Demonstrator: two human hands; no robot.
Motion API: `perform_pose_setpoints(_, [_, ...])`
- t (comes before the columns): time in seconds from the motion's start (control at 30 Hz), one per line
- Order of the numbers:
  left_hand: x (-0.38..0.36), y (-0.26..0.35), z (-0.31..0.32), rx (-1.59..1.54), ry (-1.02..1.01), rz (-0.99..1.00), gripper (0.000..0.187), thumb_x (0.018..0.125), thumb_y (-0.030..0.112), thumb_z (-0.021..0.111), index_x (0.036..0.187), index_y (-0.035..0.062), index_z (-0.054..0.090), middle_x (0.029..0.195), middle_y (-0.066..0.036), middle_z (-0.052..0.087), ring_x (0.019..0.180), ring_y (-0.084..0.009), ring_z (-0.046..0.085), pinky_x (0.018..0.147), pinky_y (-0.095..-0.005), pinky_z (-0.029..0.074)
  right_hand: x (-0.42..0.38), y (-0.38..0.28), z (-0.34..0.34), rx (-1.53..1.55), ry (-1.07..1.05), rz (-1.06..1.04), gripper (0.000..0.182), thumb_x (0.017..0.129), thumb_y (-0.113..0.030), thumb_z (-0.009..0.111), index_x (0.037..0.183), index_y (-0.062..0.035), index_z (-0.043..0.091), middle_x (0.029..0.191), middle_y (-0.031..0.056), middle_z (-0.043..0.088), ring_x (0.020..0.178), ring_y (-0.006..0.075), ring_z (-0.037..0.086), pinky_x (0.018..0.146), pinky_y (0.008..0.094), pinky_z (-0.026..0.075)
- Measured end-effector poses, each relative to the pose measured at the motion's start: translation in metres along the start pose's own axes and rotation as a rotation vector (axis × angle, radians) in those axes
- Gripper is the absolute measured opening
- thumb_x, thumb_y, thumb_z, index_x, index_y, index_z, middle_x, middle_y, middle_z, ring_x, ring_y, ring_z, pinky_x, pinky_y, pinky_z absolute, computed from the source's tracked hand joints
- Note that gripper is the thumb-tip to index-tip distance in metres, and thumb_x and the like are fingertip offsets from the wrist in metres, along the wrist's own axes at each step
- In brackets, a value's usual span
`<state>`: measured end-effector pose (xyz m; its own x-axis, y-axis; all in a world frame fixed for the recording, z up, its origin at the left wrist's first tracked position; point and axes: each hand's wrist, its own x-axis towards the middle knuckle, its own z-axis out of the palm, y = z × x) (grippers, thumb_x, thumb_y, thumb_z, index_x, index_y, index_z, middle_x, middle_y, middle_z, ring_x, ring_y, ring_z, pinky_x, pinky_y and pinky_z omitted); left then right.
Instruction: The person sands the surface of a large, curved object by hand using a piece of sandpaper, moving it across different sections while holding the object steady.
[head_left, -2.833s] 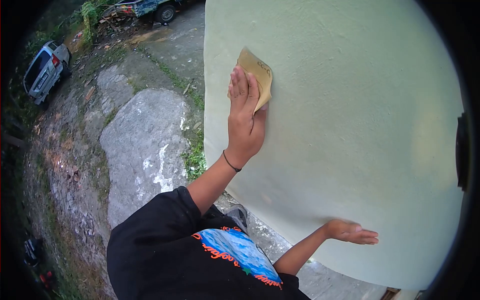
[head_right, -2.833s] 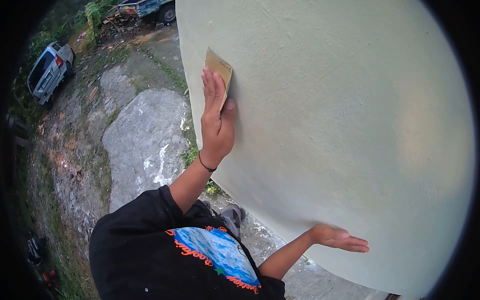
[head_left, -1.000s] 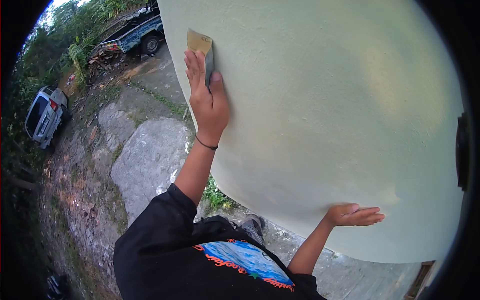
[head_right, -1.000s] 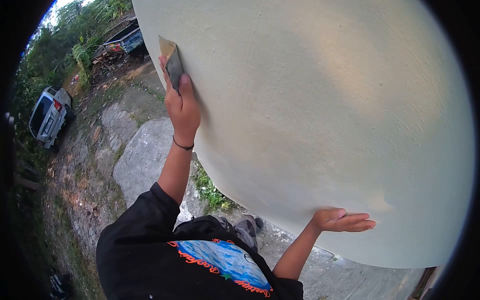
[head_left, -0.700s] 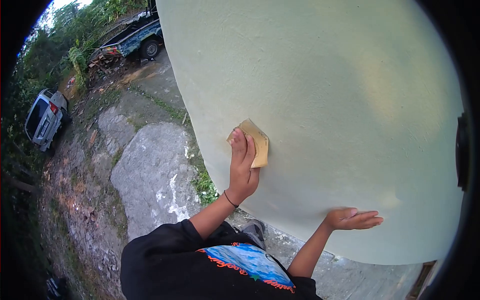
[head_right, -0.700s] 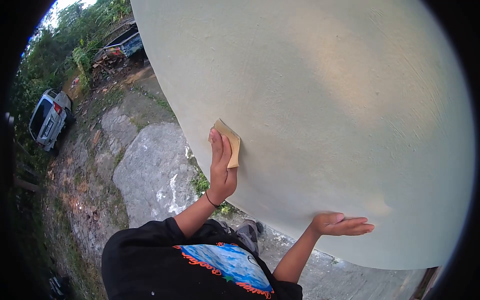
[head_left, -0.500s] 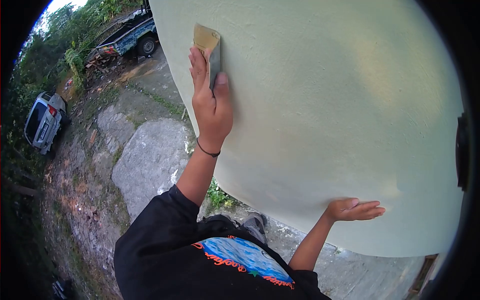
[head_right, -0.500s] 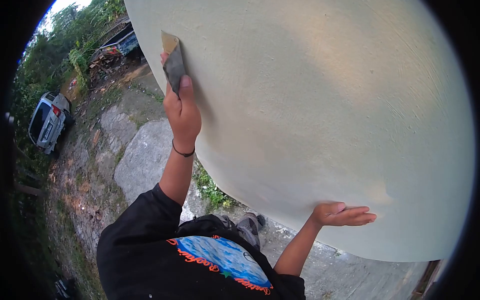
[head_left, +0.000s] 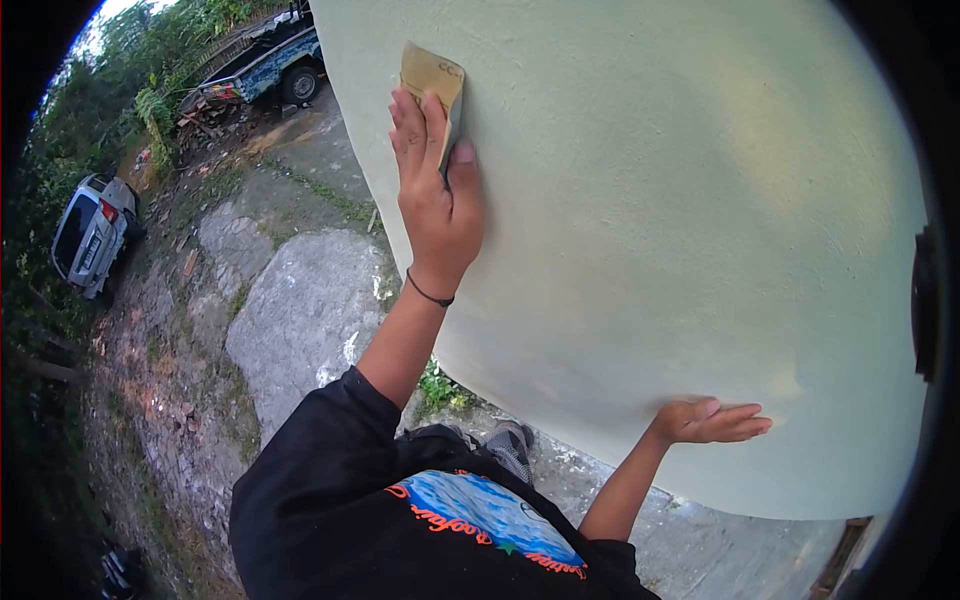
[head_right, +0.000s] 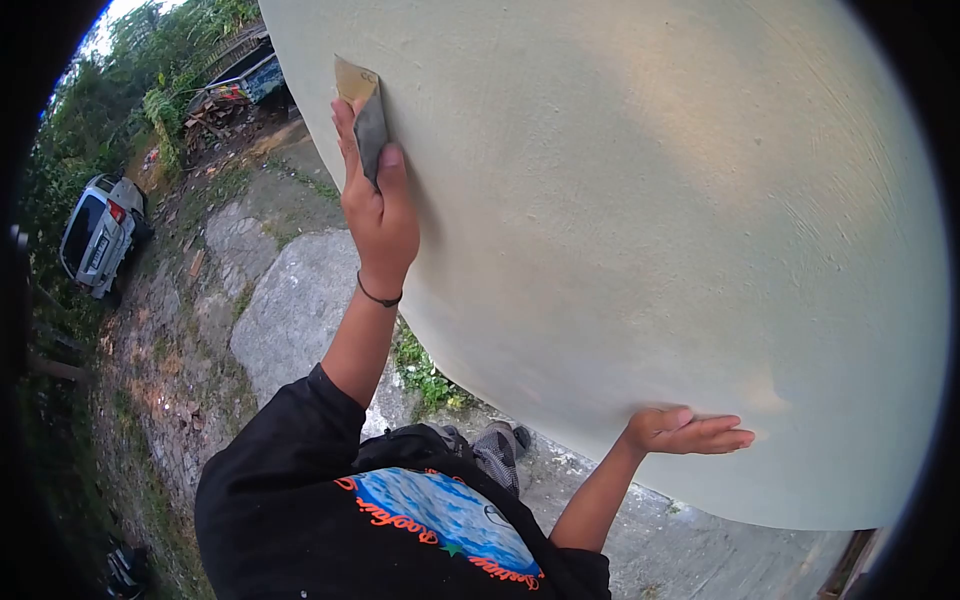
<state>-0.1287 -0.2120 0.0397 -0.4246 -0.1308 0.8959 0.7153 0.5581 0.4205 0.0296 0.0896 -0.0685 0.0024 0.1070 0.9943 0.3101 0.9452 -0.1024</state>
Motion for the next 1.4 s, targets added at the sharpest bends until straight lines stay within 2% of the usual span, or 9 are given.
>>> perform_pose_setpoints(0.1, [0.002,0.000,0.002,-0.118,0.111,-0.040,0.055,0.087,-0.001,0.042,0.141,-0.0056,0.032,0.152,-0.025,0.018,0.143,-0.0355,0.012,0.115,-0.0449,0.009,0.000,-0.002,-0.001,-0.005,0.001,0.007,0.051,0.100,-0.024,0.025,0.144,0.0033,0.028,0.154,0.0204,0.013,0.143,0.0350,0.012,0.114,0.0473,0.011])
perform_pose_setpoints(0.33, [-0.135,0.000,0.012,-0.027,-0.202,-0.082,0.053,0.088,0.000,0.042,0.140,-0.0059,0.034,0.151,-0.026,0.018,0.142,-0.0388,0.012,0.114,-0.0497,0.009,0.001,-0.001,0.000,-0.020,-0.009,-0.026,0.051,0.099,-0.020,0.026,0.143,0.0057,0.026,0.154,0.0206,0.012,0.144,0.0340,0.007,0.115,0.0464,0.011])
perform_pose_setpoints(0.57, [0.013,-0.020,-0.003,-0.176,0.179,-0.103,0.049,0.092,0.007,0.047,0.140,-0.0021,0.038,0.149,-0.024,0.025,0.140,-0.0391,0.020,0.114,-0.0451,0.015,0.001,-0.003,0.003,0.028,0.064,-0.013,0.050,0.100,-0.024,0.031,0.142,0.0034,0.032,0.153,0.0205,0.019,0.141,0.0369,0.017,0.113,0.0489,0.015])
perform_pose_setpoints(0.73, [-0.102,0.012,0.014,-0.093,-0.100,-0.083,0.061,0.079,-0.004,0.043,0.140,-0.0031,0.037,0.150,-0.026,0.022,0.142,-0.0400,0.014,0.113,-0.0517,0.011,0.000,0.001,0.001,0.016,0.009,-0.022,0.051,0.098,-0.020,0.029,0.142,0.0045,0.028,0.153,0.0212,0.014,0.143,0.0354,0.008,0.114,0.0502,0.012])
perform_pose_setpoints(0.8, [-0.148,0.012,0.015,-0.071,-0.274,-0.055,0.057,0.082,0.005,0.046,0.138,-0.0010,0.042,0.150,-0.026,0.023,0.142,-0.0388,0.016,0.114,-0.0509,0.010,0.001,0.000,0.001,0.013,0.013,-0.023,0.051,0.097,-0.020,0.029,0.142,0.0044,0.028,0.153,0.0213,0.014,0.143,0.0356,0.009,0.114,0.0503,0.012])
perform_pose_setpoints(0.9, [-0.101,-0.015,0.007,0.050,-0.178,0.134,0.051,0.084,0.009,0.048,0.135,-0.0014,0.046,0.149,-0.024,0.027,0.141,-0.0372,0.019,0.114,-0.0503,0.012,0.001,0.001,0.001,0.015,0.011,-0.028,0.051,0.097,-0.021,0.030,0.142,0.0043,0.028,0.153,0.0213,0.014,0.143,0.0357,0.009,0.114,0.0504,0.011])
perform_pose_setpoints(1.07, [-0.005,-0.022,-0.003,-0.019,0.098,0.049,0.051,0.085,0.009,0.050,0.134,-0.0019,0.046,0.149,-0.022,0.029,0.141,-0.0365,0.021,0.114,-0.0498,0.014,0.001,-0.002,0.002,0.011,0.048,-0.006,0.049,0.100,-0.024,0.032,0.141,0.0032,0.033,0.151,0.0223,0.020,0.141,0.0386,0.018,0.112,0.0504,0.017])
perform_pose_setpoints(1.3, [-0.150,0.007,0.018,-0.029,-0.186,-0.057,0.056,0.083,0.002,0.050,0.138,-0.0011,0.042,0.151,-0.023,0.024,0.142,-0.0361,0.018,0.114,-0.0507,0.013,0.001,0.001,0.000,0.023,0.016,-0.029,0.051,0.097,-0.020,0.031,0.142,0.0042,0.029,0.153,0.0206,0.015,0.143,0.0354,0.010,0.114,0.0495,0.012])
perform_pose_setpoints(1.4, [-0.109,-0.005,0.007,0.038,-0.154,-0.096,0.054,0.088,0.008,0.049,0.140,-0.0007,0.039,0.152,-0.022,0.021,0.142,-0.0361,0.017,0.114,-0.0498,0.012,0.000,0.001,0.001,0.030,0.010,-0.029,0.051,0.097,-0.020,0.030,0.142,0.0043,0.029,0.153,0.0205,0.015,0.143,0.0355,0.010,0.113,0.0493,0.014])
